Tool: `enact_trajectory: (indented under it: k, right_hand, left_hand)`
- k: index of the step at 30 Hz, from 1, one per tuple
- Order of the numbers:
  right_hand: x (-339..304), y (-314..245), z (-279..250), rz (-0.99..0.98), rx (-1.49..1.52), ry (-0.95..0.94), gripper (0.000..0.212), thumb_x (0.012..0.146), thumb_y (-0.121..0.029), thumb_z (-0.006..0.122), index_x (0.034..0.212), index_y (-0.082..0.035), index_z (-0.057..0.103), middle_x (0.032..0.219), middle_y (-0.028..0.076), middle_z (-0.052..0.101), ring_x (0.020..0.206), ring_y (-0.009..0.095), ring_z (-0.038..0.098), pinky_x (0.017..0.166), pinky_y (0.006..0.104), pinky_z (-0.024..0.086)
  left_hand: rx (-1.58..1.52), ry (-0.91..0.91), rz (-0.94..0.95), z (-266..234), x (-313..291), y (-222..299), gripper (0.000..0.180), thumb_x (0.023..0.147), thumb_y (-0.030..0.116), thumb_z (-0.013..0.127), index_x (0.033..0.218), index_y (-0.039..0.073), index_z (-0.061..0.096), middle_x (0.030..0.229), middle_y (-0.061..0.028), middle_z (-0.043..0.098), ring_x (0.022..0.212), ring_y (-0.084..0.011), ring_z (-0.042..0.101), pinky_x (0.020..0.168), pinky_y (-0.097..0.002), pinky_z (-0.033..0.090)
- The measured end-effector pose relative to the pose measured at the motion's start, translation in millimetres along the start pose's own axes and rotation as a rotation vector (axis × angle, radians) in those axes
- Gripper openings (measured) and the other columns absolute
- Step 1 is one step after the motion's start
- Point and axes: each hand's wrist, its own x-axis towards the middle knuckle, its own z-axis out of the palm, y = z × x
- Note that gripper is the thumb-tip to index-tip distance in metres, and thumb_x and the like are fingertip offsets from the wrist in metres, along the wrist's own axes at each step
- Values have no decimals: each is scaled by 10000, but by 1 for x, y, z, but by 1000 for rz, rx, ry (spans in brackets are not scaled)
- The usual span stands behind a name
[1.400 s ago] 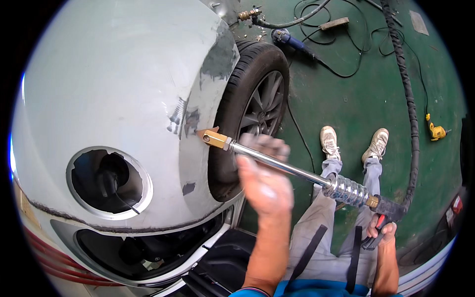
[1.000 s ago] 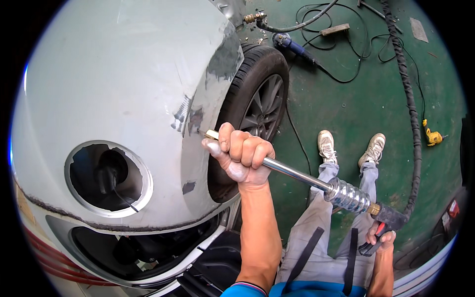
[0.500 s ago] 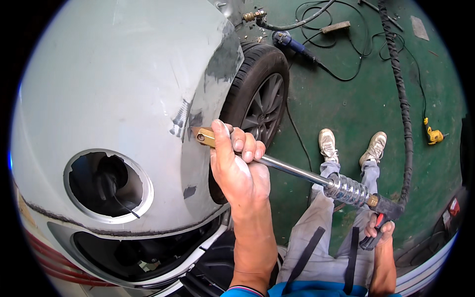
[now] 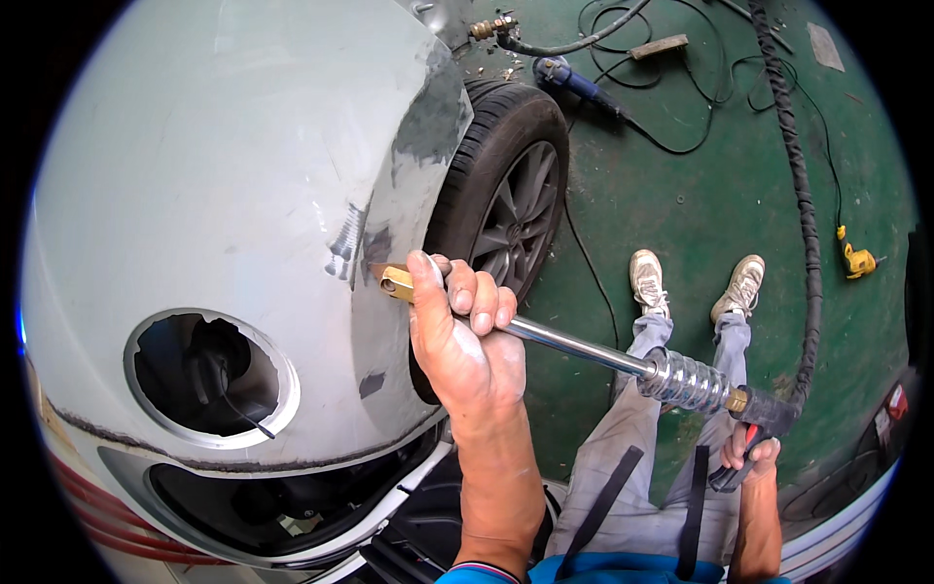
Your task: The person uses a pneumatic dent removal tool to pull out a dent on the car's front fender. They then switch to an angle grinder to smooth the surface and finish by tapping the area with a hammer.
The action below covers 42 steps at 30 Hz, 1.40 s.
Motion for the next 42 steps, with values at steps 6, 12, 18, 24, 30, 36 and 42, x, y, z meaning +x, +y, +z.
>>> enact_trajectory:
  k: [6, 12, 18, 24, 30, 36, 42]
  right_hand:
    - [1, -2, 1, 10, -84, 34, 476, 554, -181, 751, 901, 120, 625, 702, 171, 629, 487, 263, 563, 526, 410, 475]
    - [5, -6, -3, 40, -58, -46, 549, 545, -190, 751, 959, 145, 618, 698, 186, 632, 491, 266, 570, 540, 417, 492]
    - [13, -8, -6, 92, -13, -130, 478, 569, -141, 751, 954, 110, 618, 833, 179, 659, 524, 255, 591, 534, 412, 472]
    - [2, -9, 0, 27, -17, -33, 449, 560, -163, 748, 904, 102, 637, 792, 172, 661, 520, 243, 592, 524, 392, 472]
    - [0, -2, -22, -13, 18, -53, 507, 568, -162, 743, 990, 91, 621, 693, 196, 602, 479, 259, 549, 480, 405, 410]
    - [3, -7, -10, -2, -34, -86, 447, 557, -150, 751, 912, 99, 641, 686, 178, 609, 480, 261, 549, 487, 402, 404]
    - [5, -10, 3, -6, -2, -51, 475, 556, -134, 741, 942, 120, 634, 711, 179, 629, 495, 267, 575, 500, 407, 425]
  left_hand:
    - [80, -118, 25, -9, -28, -51, 364, 992, 339, 581, 1159, 18, 541, 902, -76, 603, 769, -198, 587, 769, -349, 493]
    - [-20, -146, -353, -13, -107, -137, 213, 976, 190, 568, 999, -19, 605, 855, -128, 652, 827, -230, 645, 841, -399, 519]
    - [18, -179, -297, -17, -95, -123, 199, 980, 192, 537, 973, 2, 597, 860, -150, 650, 848, -269, 649, 890, -454, 513]
    - [89, -250, -302, -20, -98, -131, 287, 962, 273, 561, 1041, -3, 570, 1007, -165, 633, 954, -250, 615, 921, -433, 491]
    - [-178, -21, 56, 0, -10, -16, 318, 980, 277, 586, 1128, 8, 502, 990, -110, 550, 868, -190, 531, 797, -341, 447]
    - [-526, -444, -250, -21, 28, 0, 293, 957, 323, 655, 821, 91, 539, 578, 40, 308, 445, -89, 236, 435, -258, 252]
    - [-544, -377, -225, -20, 25, 0, 343, 972, 356, 619, 786, 87, 517, 579, 38, 311, 443, -94, 248, 439, -279, 263]
